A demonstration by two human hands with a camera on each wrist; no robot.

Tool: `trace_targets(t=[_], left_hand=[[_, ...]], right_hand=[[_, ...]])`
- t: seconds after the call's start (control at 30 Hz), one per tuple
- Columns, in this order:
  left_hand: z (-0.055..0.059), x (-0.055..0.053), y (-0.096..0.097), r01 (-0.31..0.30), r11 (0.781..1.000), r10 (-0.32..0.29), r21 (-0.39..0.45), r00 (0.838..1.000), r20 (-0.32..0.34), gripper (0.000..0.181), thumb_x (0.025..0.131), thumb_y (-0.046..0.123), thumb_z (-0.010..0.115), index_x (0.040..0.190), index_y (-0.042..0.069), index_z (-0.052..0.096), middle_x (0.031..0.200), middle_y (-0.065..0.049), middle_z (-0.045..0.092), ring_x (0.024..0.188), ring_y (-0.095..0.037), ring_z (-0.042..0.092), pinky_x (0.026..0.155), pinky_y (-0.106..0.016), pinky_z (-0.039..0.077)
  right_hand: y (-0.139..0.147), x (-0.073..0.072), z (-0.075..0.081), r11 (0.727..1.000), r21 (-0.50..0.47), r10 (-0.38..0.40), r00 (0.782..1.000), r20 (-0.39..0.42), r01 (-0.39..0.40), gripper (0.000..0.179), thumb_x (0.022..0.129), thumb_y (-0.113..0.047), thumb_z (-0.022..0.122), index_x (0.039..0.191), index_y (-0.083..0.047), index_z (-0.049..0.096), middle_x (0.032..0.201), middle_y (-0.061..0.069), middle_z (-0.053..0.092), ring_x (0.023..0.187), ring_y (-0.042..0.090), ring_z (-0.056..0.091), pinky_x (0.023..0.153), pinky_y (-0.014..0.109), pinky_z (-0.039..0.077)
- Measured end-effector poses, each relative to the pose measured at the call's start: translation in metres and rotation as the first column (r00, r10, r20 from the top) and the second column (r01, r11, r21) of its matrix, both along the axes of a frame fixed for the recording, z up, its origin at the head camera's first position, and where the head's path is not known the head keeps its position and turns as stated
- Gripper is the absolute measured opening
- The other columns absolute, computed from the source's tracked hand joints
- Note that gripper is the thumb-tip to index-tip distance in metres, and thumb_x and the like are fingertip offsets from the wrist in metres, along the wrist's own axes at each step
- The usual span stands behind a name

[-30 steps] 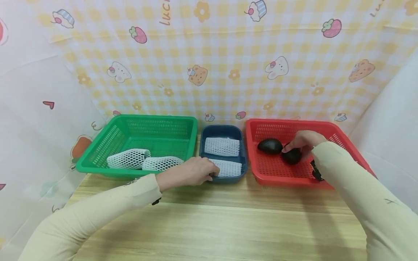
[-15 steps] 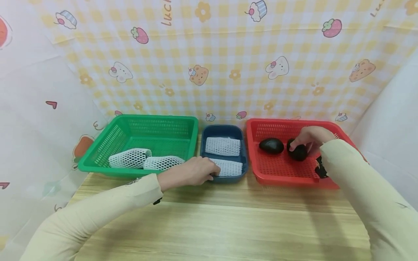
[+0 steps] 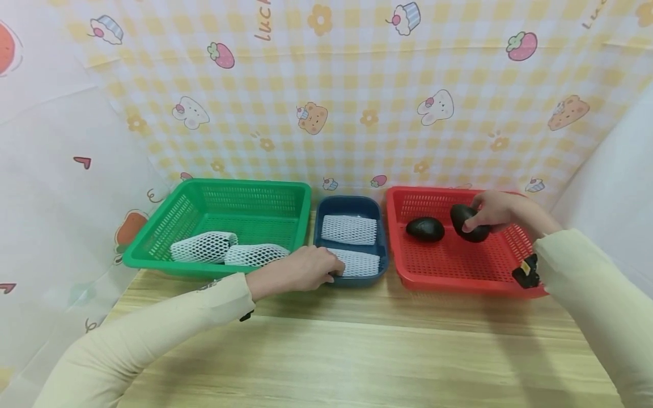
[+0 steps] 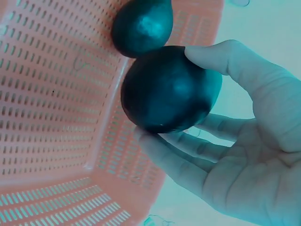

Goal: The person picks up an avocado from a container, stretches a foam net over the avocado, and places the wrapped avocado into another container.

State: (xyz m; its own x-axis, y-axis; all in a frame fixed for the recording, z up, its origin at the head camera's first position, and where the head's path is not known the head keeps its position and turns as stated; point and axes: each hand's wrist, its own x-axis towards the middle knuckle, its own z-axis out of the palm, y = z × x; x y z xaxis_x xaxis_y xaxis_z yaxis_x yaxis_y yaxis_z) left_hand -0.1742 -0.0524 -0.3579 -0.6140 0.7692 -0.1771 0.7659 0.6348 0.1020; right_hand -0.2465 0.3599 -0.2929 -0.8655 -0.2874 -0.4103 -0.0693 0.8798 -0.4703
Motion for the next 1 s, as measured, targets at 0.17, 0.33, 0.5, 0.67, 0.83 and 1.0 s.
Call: trace_targets(t=[0.17, 0.33, 0.5, 0.67, 0.83, 1.0], left_hand=[[0.000, 0.001, -0.001, -0.006, 1.000, 0.006, 0.004, 1.000, 0.000, 0.004, 0.096, 0.016, 0.073, 0.100, 0.019, 0.074, 0.085, 0.008, 0.062, 0.073, -0.013, 0.055, 0.060, -0.023, 0.046], [0.000, 0.002, -0.001, -0.003, 1.000, 0.003, 0.011, 1.000, -0.007, 0.005, 0.096, 0.017, 0.073, 0.101, 0.018, 0.074, 0.086, 0.008, 0.063, 0.073, -0.013, 0.055, 0.060, -0.023, 0.046], [0.000, 0.002, -0.001, 0.003, 1.000, -0.003, 0.014, 1.000, -0.018, 0.006, 0.096, 0.017, 0.074, 0.101, 0.018, 0.074, 0.087, 0.007, 0.064, 0.073, -0.012, 0.055, 0.061, -0.023, 0.046], [-0.001, 0.002, 0.000, 0.006, 1.000, -0.006, 0.008, 1.000, -0.027, 0.007, 0.095, 0.017, 0.074, 0.102, 0.018, 0.075, 0.088, 0.007, 0.065, 0.073, -0.012, 0.055, 0.061, -0.022, 0.046], [-0.001, 0.002, 0.000, -0.001, 1.000, 0.001, 0.004, 1.000, -0.027, 0.009, 0.096, 0.017, 0.074, 0.104, 0.018, 0.075, 0.089, 0.006, 0.066, 0.073, -0.012, 0.055, 0.061, -0.022, 0.047], [-0.002, 0.002, 0.000, -0.002, 1.000, 0.002, 0.006, 0.999, -0.033, 0.010, 0.096, 0.018, 0.073, 0.105, 0.018, 0.075, 0.090, 0.006, 0.067, 0.074, -0.012, 0.055, 0.062, -0.022, 0.047]], right_hand=[[-0.006, 0.015, 0.000, 0.995, 0.061, 0.082, 0.981, -0.176, -0.073, 0.056, 0.083, -0.018, 0.085, 0.119, 0.015, 0.057, 0.100, 0.019, 0.063, 0.084, 0.027, 0.059, 0.068, 0.039, 0.049], [-0.018, 0.031, 0.001, 0.994, 0.037, 0.111, 0.964, -0.240, -0.105, 0.056, 0.078, -0.020, 0.089, 0.119, 0.006, 0.061, 0.098, 0.011, 0.061, 0.084, 0.025, 0.057, 0.067, 0.039, 0.048], [-0.035, 0.048, 0.003, 0.985, 0.044, 0.171, 0.938, -0.300, -0.165, 0.052, 0.075, -0.023, 0.092, 0.116, -0.004, 0.065, 0.096, 0.006, 0.063, 0.082, 0.023, 0.057, 0.066, 0.036, 0.050], [-0.053, 0.062, 0.005, 0.972, 0.038, 0.231, 0.905, -0.357, -0.233, 0.052, 0.073, -0.023, 0.093, 0.116, -0.011, 0.067, 0.097, 0.002, 0.063, 0.084, 0.021, 0.058, 0.068, 0.036, 0.051], [-0.071, 0.074, 0.004, 0.961, 0.033, 0.266, 0.880, -0.394, -0.275, 0.060, 0.070, -0.025, 0.095, 0.121, -0.012, 0.067, 0.105, 0.003, 0.063, 0.092, 0.022, 0.057, 0.070, 0.035, 0.054], [-0.089, 0.086, 0.005, 0.947, 0.001, 0.291, 0.856, -0.427, -0.321, 0.065, 0.069, -0.027, 0.096, 0.124, -0.011, 0.065, 0.111, 0.001, 0.063, 0.097, 0.023, 0.057, 0.072, 0.035, 0.056]])
